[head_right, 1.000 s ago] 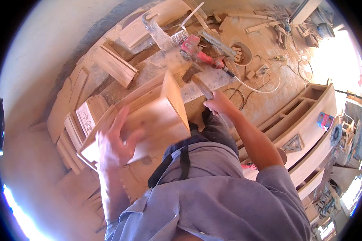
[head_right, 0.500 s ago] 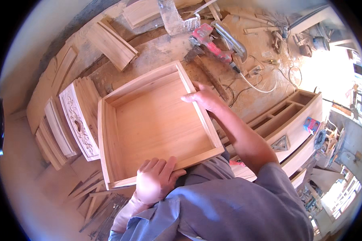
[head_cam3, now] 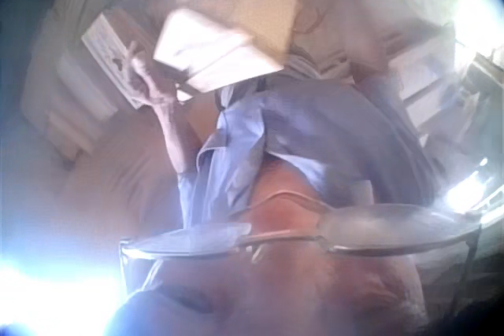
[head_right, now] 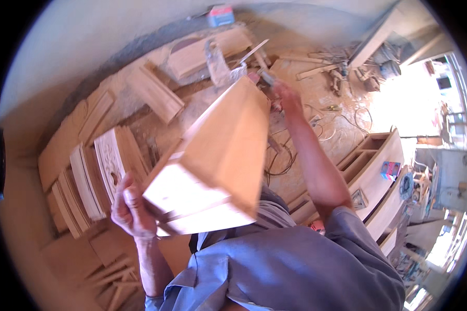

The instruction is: The person assembles a wooden drawer by fitting wooden panels together, hammering joints, and securing them using a nail gun.

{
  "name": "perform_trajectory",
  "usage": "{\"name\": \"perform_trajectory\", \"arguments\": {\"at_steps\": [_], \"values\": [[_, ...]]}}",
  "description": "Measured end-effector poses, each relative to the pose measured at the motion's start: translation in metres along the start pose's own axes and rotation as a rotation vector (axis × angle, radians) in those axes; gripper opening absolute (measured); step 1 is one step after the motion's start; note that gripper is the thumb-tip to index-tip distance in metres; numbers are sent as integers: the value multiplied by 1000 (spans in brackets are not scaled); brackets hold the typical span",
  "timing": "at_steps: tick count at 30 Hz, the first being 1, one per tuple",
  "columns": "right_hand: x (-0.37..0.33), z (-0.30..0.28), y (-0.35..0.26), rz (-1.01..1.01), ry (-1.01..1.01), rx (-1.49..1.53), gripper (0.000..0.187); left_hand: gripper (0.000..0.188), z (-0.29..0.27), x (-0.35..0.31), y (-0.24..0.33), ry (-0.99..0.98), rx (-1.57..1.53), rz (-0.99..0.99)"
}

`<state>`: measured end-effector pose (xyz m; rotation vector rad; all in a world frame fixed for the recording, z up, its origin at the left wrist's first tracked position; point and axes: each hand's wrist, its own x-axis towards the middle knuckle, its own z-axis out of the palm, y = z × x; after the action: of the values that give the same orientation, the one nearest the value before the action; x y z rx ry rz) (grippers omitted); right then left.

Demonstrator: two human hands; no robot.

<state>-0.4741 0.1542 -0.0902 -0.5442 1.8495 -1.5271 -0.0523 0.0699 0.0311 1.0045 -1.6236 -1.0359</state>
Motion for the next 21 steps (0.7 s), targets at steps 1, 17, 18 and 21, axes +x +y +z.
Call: {"name": "perform_trajectory", "arguments": {"at_steps": [1, 17, 18, 21], "values": [[23, -13, 46, -125, -77, -109, 44, 34, -5, 5, -10, 63, -178, -56], [-92, 75, 30, -119, -12, 625, 52, 48, -31, 37, -179, 269, -639, -567], [-93, 70, 43, -124, -18, 613, 50, 49, -30, 40, -180, 275, -667, -591], [-85, 67, 30, -141, -98, 518, 46, 49, -37, 54, -178, 276, -764, -666]]}}
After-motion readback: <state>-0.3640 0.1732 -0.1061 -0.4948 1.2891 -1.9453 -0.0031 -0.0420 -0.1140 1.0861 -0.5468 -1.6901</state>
